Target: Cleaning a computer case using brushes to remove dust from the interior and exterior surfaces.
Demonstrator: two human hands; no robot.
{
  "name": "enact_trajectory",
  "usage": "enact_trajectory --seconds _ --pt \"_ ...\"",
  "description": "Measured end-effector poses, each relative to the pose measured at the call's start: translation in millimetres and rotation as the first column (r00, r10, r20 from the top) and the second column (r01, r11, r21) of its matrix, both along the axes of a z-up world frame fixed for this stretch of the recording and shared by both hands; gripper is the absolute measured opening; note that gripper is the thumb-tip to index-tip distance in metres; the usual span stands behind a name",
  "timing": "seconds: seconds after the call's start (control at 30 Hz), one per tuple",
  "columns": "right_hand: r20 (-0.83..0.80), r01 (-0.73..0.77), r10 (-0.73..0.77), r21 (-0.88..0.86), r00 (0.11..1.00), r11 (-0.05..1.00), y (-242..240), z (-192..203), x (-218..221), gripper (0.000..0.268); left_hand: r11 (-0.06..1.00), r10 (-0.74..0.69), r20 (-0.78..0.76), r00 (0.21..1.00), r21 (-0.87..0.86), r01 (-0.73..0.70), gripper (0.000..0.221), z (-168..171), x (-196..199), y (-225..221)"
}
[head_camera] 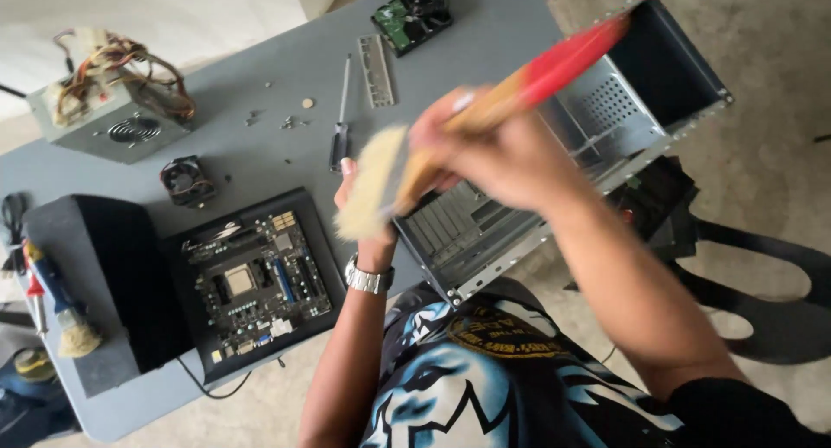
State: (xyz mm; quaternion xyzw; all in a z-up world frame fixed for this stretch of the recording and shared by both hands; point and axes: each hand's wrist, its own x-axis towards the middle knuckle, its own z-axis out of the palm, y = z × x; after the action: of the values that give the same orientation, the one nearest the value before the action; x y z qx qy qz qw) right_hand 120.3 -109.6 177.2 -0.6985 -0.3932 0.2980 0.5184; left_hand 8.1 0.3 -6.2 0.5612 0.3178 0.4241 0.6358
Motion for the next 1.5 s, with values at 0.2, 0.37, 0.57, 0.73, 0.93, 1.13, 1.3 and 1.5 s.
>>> enact_trajectory --seconds 0.2,0.37,0.57,0.73,0.93,1.13,1.3,1.5 --pt "0.502 0.319 -0.308 0.066 0.808 0.945 -50.6 -27.9 32.4 0.025 0.995 0.003 -0.121 0.993 0.098 0.009 0.057 27.2 -6.0 -2.1" --pt "0.237 0.47 -0.52 0.237 0.82 0.85 -42.1 -34.9 26.6 0.015 0.996 -0.015 -0.133 0.991 0.083 0.026 0.058 36.4 -4.4 -1.1" --pt "0.081 0.318 -0.354 0.292 0.932 0.902 -51.5 -59.7 70.4 0.016 0.999 -0.038 -0.075 0.996 0.016 0.039 0.054 37.7 -5.3 0.8" --pt "0.106 0.67 -0.698 0.209 0.709 0.712 -71.6 -47.6 105.4 0.024 0.975 0.003 -0.119 0.993 0.222 0.024 0.062 27.0 -5.5 0.7" --pt "0.211 0.685 -0.711 0.19 0.671 0.703 -102.7 -66.9 168.6 0.006 0.984 0.023 -0.145 0.989 0.175 0.003 0.063 23.5 -4.0 -0.2" --pt "0.145 0.727 -0.776 0.278 0.614 0.628 -106.6 -73.5 194.1 0.038 0.961 0.0 -0.084 0.996 0.275 0.023 0.06 30.6 -4.5 -0.1" --pt "0.18 0.681 -0.68 0.065 0.711 0.729 -144.8 -71.5 215.8 0.03 0.981 0.023 -0.09 0.996 0.193 -0.005 0.059 25.6 -2.0 1.2" --pt "0.112 0.745 -0.745 0.046 0.658 0.665 -170.7 -41.5 188.2 0.018 0.968 0.021 -0.1 0.995 0.252 0.005 0.061 14.8 0.1 4.7"
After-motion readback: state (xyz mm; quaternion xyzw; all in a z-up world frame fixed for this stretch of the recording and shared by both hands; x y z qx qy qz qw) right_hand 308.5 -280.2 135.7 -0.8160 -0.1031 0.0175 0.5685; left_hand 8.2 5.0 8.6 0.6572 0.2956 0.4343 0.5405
